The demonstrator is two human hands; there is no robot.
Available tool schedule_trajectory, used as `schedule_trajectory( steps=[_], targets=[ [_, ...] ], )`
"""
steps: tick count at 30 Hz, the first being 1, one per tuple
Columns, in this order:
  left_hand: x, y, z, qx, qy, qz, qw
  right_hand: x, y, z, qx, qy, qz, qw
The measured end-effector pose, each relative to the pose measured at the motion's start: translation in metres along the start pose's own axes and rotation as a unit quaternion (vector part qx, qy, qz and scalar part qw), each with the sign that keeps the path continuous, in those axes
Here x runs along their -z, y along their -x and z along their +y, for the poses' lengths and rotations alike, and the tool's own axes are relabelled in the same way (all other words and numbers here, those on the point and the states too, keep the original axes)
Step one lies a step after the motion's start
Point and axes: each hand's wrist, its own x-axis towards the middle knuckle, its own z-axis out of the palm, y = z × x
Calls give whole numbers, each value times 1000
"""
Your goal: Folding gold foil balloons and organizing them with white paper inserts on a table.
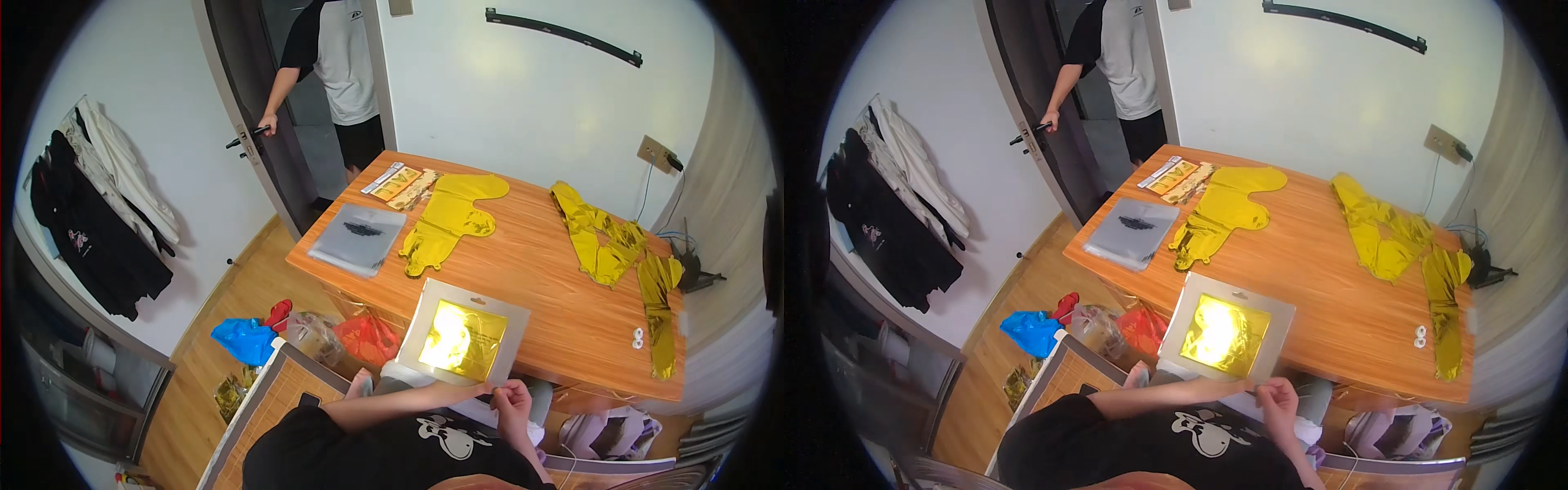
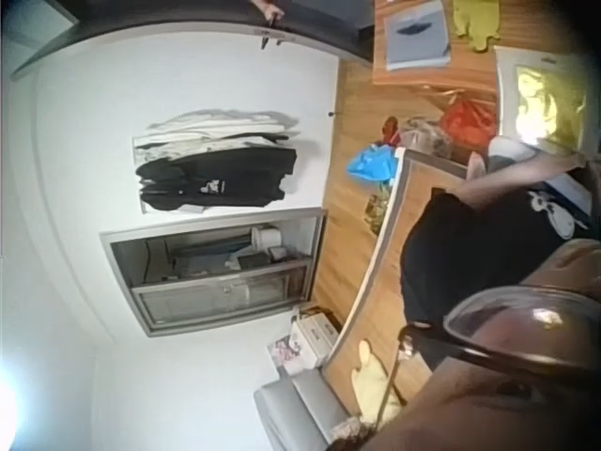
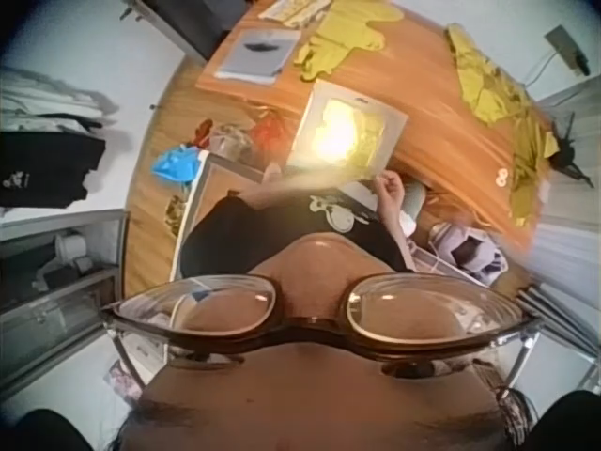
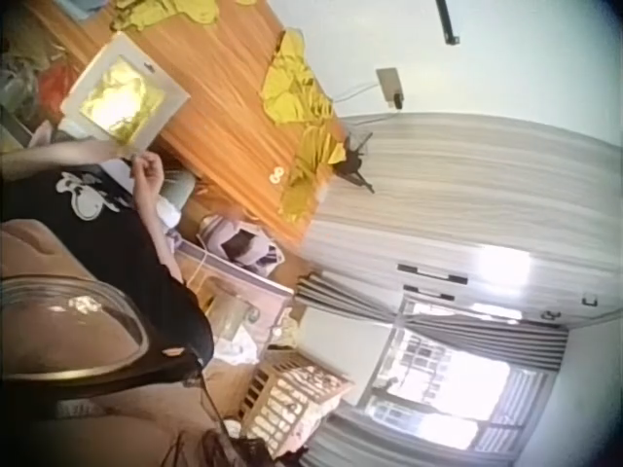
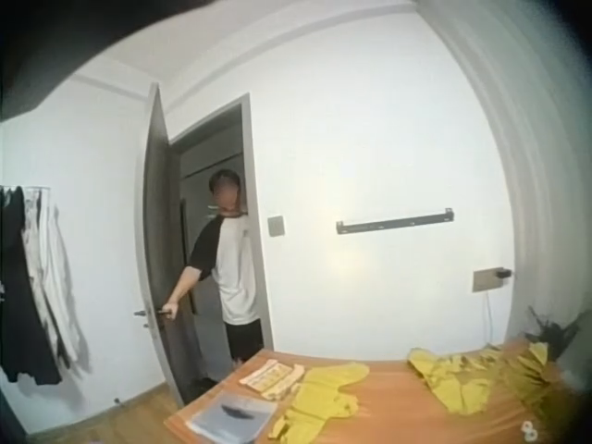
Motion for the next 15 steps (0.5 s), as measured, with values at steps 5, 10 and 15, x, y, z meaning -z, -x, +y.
schedule_trajectory(
  steps=[5, 10, 15],
  targets=[
    [15, 19, -11, 52, 123, 53, 990, -7, 5, -6, 2, 32, -37, 999],
    [38, 26, -50, -58, 197, 193, 960, -2, 14, -4, -2, 15, -58, 998],
    [54, 31, -72, -153, 172, 306, 924, 3, 30, 1, 5, 17, -35, 999]
  ],
)
